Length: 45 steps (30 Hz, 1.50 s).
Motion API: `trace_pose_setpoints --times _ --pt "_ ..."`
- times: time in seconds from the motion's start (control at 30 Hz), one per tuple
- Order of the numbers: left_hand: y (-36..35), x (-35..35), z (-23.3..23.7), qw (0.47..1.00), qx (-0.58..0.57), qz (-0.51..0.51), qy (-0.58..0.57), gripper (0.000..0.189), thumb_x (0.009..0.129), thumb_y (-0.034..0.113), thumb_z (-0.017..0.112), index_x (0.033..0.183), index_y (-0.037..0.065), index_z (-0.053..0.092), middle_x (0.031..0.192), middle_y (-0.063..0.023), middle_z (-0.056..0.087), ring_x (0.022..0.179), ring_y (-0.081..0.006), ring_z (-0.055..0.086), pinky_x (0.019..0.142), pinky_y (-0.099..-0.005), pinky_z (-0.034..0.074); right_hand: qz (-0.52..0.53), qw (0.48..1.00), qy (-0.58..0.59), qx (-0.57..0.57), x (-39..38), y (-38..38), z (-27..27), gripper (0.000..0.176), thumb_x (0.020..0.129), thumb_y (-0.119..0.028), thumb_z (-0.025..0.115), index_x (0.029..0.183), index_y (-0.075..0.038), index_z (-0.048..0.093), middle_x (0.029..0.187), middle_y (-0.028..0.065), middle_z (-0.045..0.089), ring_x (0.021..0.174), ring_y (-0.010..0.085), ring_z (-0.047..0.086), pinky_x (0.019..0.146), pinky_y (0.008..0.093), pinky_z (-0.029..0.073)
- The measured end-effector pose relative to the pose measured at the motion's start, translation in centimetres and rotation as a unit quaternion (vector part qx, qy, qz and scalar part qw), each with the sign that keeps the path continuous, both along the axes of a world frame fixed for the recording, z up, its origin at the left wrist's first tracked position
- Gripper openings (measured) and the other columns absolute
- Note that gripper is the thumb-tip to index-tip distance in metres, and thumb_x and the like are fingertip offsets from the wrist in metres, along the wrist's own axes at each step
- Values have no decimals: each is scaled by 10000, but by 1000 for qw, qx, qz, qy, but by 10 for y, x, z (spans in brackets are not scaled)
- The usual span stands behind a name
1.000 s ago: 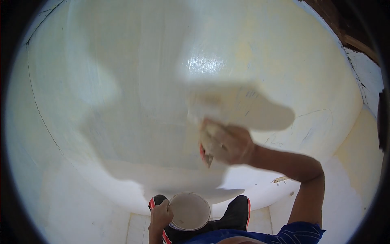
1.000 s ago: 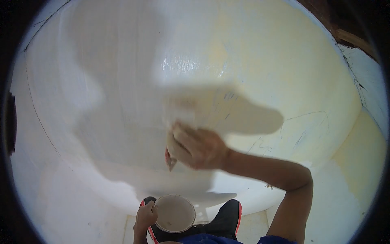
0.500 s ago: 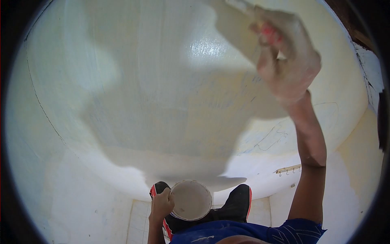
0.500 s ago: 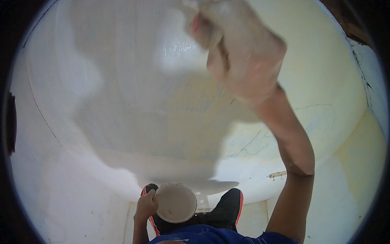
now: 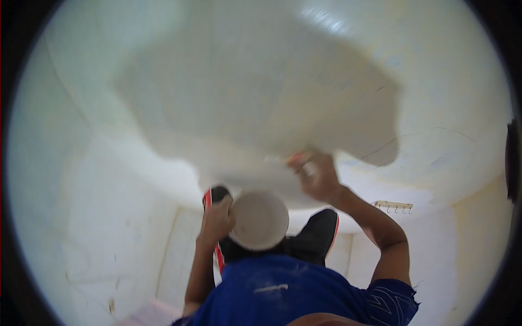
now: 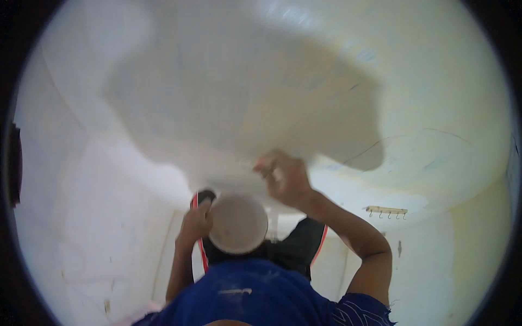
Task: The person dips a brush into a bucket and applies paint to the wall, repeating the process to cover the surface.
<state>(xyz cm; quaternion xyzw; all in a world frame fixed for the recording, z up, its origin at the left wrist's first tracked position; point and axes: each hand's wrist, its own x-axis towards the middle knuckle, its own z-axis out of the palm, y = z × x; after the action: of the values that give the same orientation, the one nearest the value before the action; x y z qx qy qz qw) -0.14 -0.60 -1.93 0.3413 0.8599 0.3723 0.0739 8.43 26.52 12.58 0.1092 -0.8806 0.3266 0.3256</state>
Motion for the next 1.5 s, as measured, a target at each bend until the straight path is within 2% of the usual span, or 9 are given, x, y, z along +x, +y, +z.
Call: trace_pose_setpoints --times 0.07,0.13,0.33,0.5,0.6,1.2,1.33,1.4,1.5 --pt "1 1 7 1000 -6 16 -19 154 941 168 547 961 15 553 767 -289 625 765 -503 624 678 -585 471 -19 998 44 -42 12 -10 20 66 932 -5 692 907 -38 642 959 115 759 863 229 742 779 324 574" --pt "-2 3 18 999 -22 19 -35 181 973 192 550 942 14 555 752 -277 620 750 -485 627 661 -570 468 -70 996 -33 -53 35 -23 33 77 943 -88 734 995 -33 750 975 141 759 881 234 743 781 323 565" --pt "-4 3 15 997 -41 17 -65 207 982 216 558 922 19 538 756 -262 618 753 -475 618 667 -558 457 141 960 -155 -185 48 -46 -40 149 867 30 747 923 -53 637 989 122 748 852 278 725 764 354 565" --pt "-1 3 16 995 -53 13 -78 191 976 217 561 932 33 537 762 -264 610 769 -485 606 669 -559 444 148 925 -350 -30 36 -59 -94 101 892 -48 665 979 -97 650 925 76 719 869 312 702 771 410 550" --pt "1 5 16 996 -48 16 -76 192 976 220 563 934 34 541 753 -263 607 757 -480 608 667 -555 446 128 923 -357 65 23 -59 -118 135 897 -66 654 1019 -101 698 936 78 722 880 295 712 812 412 548" --pt "9 5 19 997 -49 19 -48 240 997 232 540 876 26 533 651 -238 558 618 -437 562 624 -520 425 176 826 -504 181 -9 -69 -147 341 871 -99 675 1209 -139 659 1175 122 688 1084 338 666 975 466 515" --pt "10 5 22 997 -51 19 -50 231 989 225 540 874 25 537 660 -243 565 627 -440 573 626 -523 430 186 853 -461 159 -7 -62 -142 288 873 -117 685 1160 -126 663 1107 147 701 1058 361 665 934 467 516" --pt "11 5 22 997 -53 22 -49 230 987 224 539 873 24 537 663 -245 567 630 -440 577 627 -523 432 171 884 -434 20 -6 -57 -138 228 867 -105 683 1093 -99 659 1019 165 712 1032 379 665 893 475 506" --pt "11 5 21 997 -58 23 -55 225 983 225 538 879 25 538 667 -247 574 642 -443 585 633 -525 438 184 851 -492 -18 -6 -58 -140 180 864 -83 671 1043 -79 650 959 170 715 1014 381 667 868 487 494"
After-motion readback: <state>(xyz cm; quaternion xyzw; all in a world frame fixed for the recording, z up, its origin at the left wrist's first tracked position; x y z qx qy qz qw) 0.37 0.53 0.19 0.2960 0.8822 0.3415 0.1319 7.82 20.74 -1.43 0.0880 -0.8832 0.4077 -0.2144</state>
